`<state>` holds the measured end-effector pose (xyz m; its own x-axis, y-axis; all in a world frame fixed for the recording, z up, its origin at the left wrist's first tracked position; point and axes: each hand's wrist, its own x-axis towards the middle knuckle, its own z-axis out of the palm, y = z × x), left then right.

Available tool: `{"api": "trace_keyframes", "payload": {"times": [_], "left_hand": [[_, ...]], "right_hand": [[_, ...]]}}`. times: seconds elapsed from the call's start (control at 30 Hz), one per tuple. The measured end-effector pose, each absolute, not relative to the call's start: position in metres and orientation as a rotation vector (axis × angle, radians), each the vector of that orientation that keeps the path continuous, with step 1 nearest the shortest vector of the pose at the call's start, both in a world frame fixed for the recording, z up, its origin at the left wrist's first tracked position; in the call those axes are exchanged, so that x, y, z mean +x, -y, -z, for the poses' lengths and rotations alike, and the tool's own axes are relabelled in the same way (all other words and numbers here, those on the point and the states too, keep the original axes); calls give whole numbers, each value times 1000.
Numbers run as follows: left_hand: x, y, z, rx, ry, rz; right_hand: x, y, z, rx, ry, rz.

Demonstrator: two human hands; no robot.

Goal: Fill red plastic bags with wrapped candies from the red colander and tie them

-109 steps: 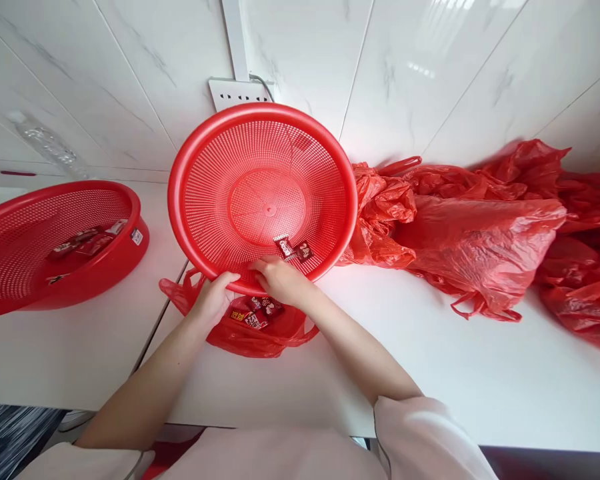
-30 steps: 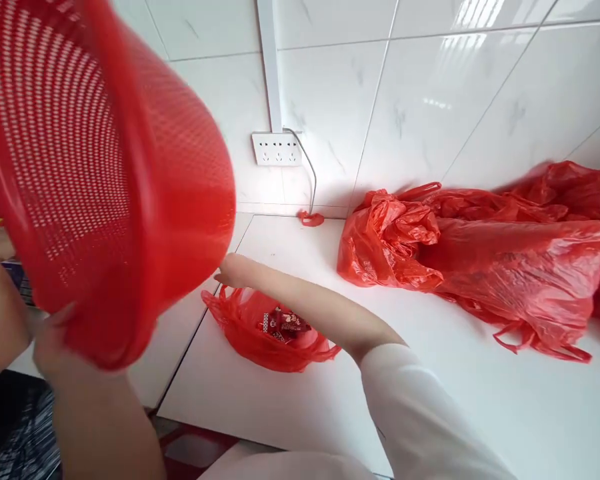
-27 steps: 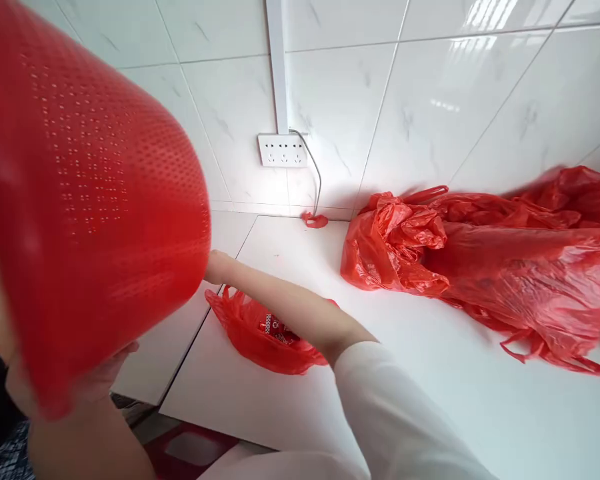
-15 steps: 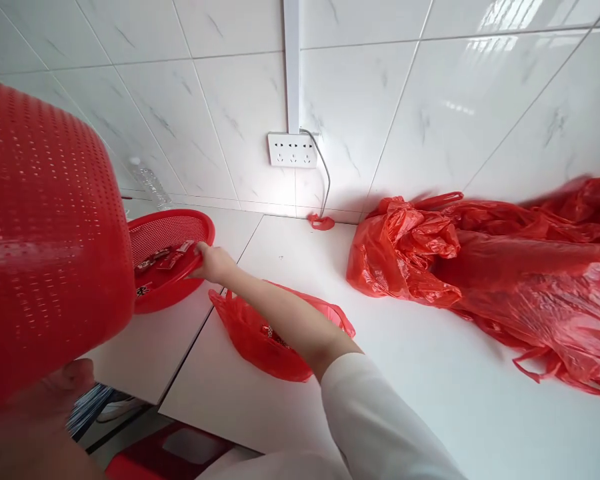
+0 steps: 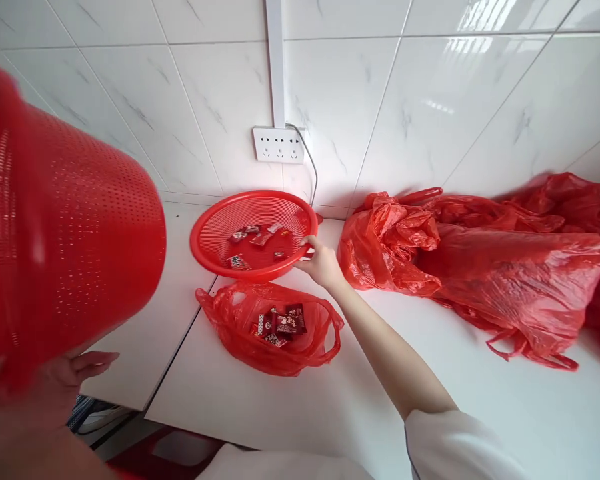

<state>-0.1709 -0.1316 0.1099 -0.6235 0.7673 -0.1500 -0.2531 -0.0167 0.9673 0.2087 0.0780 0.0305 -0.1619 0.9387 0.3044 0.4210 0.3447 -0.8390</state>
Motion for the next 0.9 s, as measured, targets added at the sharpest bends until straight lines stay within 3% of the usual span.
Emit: {"api": "trace_keyframes", "payload": {"times": [0.37, 0.57, 0.9], "left_hand": [[-165, 83, -71, 533, -1606, -1540], [-188, 63, -51, 426, -1516, -1663], [-195, 22, -64, 281, -1495, -1853]], "right_hand": [[238, -64, -10, -1451, 1640, -549], [237, -62, -3, -1422, 1660, -536], [250, -36, -14, -1339, 1655, -565]]}}
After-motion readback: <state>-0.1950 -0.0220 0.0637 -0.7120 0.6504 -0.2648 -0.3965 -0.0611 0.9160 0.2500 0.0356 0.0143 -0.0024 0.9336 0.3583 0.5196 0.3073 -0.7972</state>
